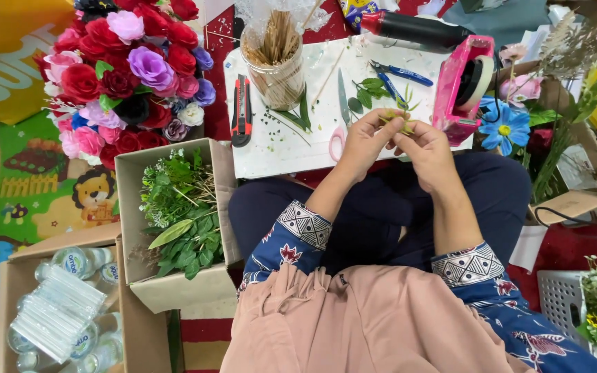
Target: Assembling small leaf clusters onto wooden sticks to create floral arrangement components.
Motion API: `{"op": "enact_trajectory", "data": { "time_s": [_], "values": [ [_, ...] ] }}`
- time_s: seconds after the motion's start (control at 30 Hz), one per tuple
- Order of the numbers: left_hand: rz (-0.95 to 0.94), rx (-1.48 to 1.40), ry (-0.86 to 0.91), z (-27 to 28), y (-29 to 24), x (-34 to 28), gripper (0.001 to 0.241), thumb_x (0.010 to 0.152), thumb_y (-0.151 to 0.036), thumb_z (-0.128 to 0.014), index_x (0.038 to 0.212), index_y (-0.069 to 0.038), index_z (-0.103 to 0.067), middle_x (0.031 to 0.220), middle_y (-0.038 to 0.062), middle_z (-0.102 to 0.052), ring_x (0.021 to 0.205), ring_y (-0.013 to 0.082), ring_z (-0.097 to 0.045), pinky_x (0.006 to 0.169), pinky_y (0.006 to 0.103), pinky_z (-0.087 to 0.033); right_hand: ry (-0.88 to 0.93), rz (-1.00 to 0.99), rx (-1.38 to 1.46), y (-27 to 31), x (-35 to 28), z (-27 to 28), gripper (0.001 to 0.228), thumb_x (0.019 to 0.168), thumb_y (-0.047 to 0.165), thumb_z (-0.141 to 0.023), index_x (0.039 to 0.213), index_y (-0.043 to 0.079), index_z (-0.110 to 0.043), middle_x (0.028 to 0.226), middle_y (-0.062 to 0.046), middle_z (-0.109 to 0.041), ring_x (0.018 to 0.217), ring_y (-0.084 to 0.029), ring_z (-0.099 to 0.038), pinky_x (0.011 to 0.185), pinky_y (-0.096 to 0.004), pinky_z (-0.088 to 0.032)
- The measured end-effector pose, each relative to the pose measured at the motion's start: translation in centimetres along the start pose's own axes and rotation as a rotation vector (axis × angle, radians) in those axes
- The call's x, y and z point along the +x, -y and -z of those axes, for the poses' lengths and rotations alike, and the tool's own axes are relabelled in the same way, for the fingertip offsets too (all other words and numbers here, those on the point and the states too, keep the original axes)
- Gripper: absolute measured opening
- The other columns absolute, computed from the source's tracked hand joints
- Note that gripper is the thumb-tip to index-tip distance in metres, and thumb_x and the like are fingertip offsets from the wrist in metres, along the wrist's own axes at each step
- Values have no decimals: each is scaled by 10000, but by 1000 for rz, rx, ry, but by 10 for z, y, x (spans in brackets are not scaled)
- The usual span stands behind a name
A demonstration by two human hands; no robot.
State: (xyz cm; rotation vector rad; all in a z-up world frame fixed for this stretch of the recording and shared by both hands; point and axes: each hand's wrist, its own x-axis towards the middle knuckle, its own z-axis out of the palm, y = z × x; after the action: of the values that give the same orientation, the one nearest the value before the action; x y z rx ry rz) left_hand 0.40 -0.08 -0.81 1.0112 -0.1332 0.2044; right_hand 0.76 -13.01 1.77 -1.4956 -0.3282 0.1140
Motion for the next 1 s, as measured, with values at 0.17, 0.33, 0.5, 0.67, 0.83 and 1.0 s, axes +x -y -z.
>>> {"op": "enact_trajectory", "data": {
  "time_s": [0.17, 0.33, 0.5, 0.67, 0.83, 1.0],
  "values": [
    [-2, 158, 6, -8, -16, -9, 215, 905, -194, -813, 1093, -105, -759, 1000, 43, -734, 903, 77, -660, 821, 250, -541, -6, 33, -104, 13, -2, 12, 75, 991, 54, -719, 1025, -8, -694, 859, -89, -680, 765, -95, -664, 703, -232, -574],
    [-33, 190, -56, 0, -21, 0, 165, 896, -150, -813, 1046, -88, -783, 1075, 61, -744, 1009, 114, -682, 942, 307, -538, -18, 52, -132, 22, -1, 9, 114, 970, -5, -711, 1076, -44, -696, 910, -140, -693, 774, -134, -691, 657, -232, -580],
    [-69, 29, -344, 29, -43, 16, 143, 956, -154, -747, 1050, -48, -737, 978, 108, -755, 854, 131, -702, 885, 302, -566, -62, 148, -204, 36, 7, 15, 221, 1019, -24, -671, 1237, -60, -652, 1016, -150, -682, 850, -147, -676, 685, -230, -572],
    [60, -76, -441, 52, -52, 30, 308, 867, -41, -737, 1146, 81, -693, 1136, 193, -710, 883, 240, -725, 925, 355, -613, -92, 128, -445, 54, 14, 16, 147, 1051, 50, -634, 1178, -3, -686, 1020, -103, -693, 889, -156, -682, 739, -256, -594],
    [110, -133, -471, 51, -57, 31, 355, 870, -33, -729, 1206, 67, -673, 1230, 202, -699, 964, 270, -731, 930, 348, -602, 45, 210, -742, 37, 18, 24, 118, 1032, -8, -645, 1102, -35, -735, 994, -126, -707, 867, -191, -637, 752, -305, -527],
    [103, -81, -488, 54, -65, 30, 328, 872, -17, -732, 1195, 17, -686, 1200, 178, -721, 1005, 235, -729, 936, 318, -585, 138, -41, -965, 14, 4, 25, 72, 922, 126, -740, 959, 68, -717, 930, -65, -714, 811, -200, -643, 748, -361, -490]
  ]
}}
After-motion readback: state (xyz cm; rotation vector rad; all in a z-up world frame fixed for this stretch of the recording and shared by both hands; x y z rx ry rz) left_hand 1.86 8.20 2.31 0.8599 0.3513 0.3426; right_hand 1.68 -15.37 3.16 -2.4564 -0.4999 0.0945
